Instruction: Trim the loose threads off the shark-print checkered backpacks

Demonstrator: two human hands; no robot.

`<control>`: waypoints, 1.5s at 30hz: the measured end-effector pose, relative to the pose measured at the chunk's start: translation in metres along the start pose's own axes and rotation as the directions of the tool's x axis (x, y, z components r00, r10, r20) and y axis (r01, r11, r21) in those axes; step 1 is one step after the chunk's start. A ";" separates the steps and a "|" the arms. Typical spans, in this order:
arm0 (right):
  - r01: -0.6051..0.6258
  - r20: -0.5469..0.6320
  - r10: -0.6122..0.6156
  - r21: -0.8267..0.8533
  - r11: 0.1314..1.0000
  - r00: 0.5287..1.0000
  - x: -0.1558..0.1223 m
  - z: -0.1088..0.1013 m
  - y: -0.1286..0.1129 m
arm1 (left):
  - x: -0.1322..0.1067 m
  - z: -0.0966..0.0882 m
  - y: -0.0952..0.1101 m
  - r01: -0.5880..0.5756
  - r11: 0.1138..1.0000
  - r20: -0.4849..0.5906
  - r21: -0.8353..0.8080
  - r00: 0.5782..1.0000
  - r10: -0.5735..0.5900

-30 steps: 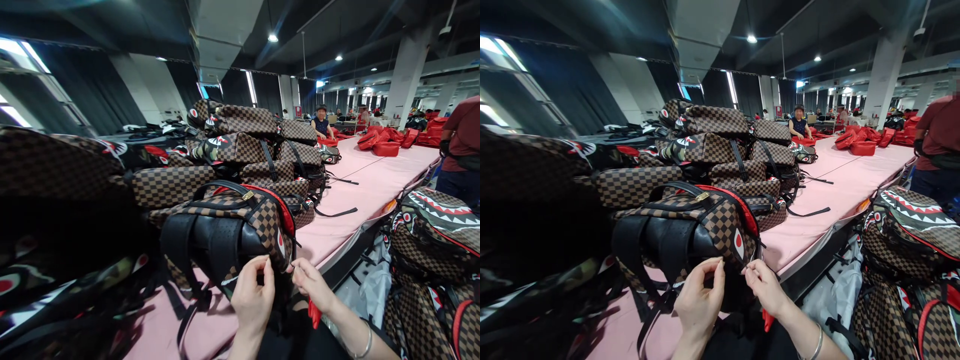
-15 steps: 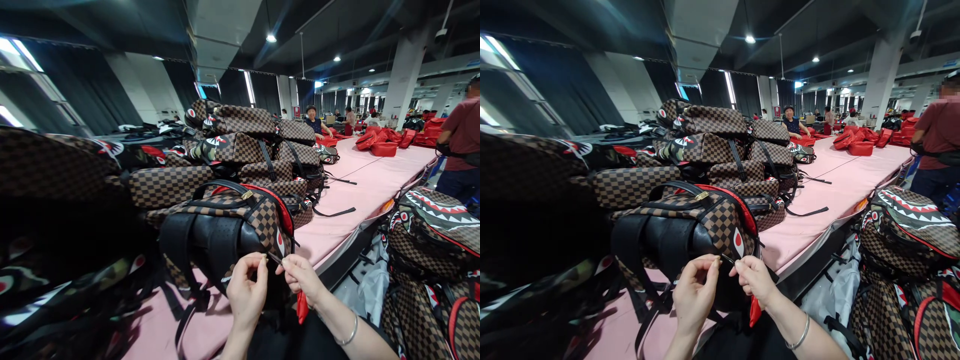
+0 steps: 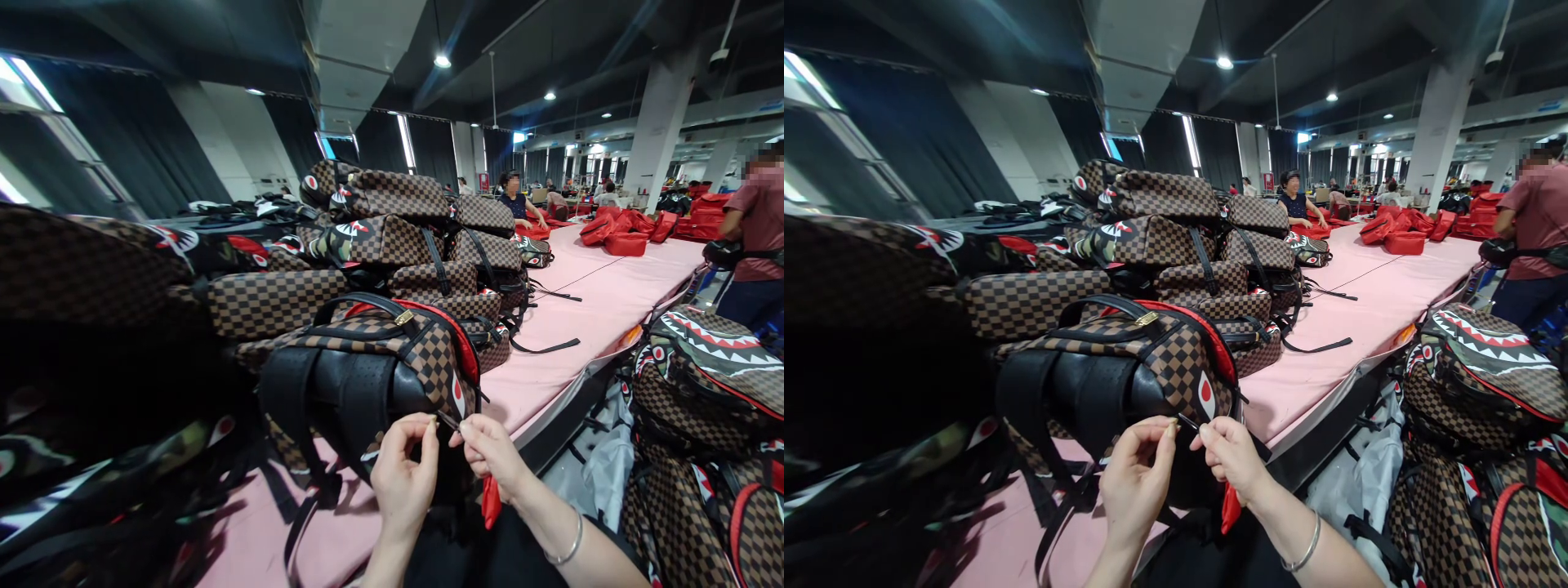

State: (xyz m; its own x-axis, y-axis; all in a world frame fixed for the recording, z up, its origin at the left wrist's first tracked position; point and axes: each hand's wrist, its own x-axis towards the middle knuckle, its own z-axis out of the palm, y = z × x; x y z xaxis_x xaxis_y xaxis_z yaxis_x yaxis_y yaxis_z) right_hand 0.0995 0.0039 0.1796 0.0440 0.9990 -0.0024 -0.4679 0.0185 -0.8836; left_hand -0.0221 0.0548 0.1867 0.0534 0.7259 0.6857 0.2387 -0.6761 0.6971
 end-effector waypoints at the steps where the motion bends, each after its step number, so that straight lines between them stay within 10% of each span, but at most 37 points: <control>1: 0.002 0.001 -0.002 0.001 1.000 1.000 0.000 0.000 0.000 | 0.000 0.000 0.000 -0.002 1.000 0.001 0.005 1.000 0.002; 13: 0.067 -0.017 -0.069 -0.071 0.995 0.997 0.005 -0.002 0.002 | -0.002 -0.003 0.004 -0.027 0.999 0.023 -0.035 0.999 0.028; 17: 0.065 0.025 -0.064 -0.067 0.996 0.998 0.004 -0.007 0.005 | 0.007 -0.026 0.024 -0.087 0.987 0.268 -0.132 0.956 0.120; 24: 0.191 0.040 -0.189 -0.049 0.980 0.981 0.007 -0.009 -0.004 | 0.078 -0.044 0.031 -0.471 0.835 0.170 0.284 0.882 0.440; 29: 0.405 -0.140 -0.439 -0.215 0.889 0.888 0.031 -0.001 -0.018 | 0.134 -0.030 0.037 -0.572 0.719 0.407 0.395 0.810 0.421; 39: 0.509 -0.068 -0.709 -0.649 0.566 0.702 0.065 0.026 -0.054 | 0.157 -0.022 0.040 -0.396 0.843 0.292 0.363 0.908 0.301; 45: 0.490 0.017 -0.695 -0.722 0.489 0.719 0.068 0.031 -0.065 | 0.154 -0.020 0.043 -0.326 0.891 0.277 0.315 0.930 0.242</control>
State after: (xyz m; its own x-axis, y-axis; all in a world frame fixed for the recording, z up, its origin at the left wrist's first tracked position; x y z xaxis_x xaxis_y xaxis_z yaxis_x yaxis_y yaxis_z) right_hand 0.1050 0.0718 0.2512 0.3416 0.7063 0.6200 0.4296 0.4694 -0.7714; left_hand -0.0231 0.1347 0.3266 0.3764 0.5461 0.7484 0.5006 -0.7996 0.3317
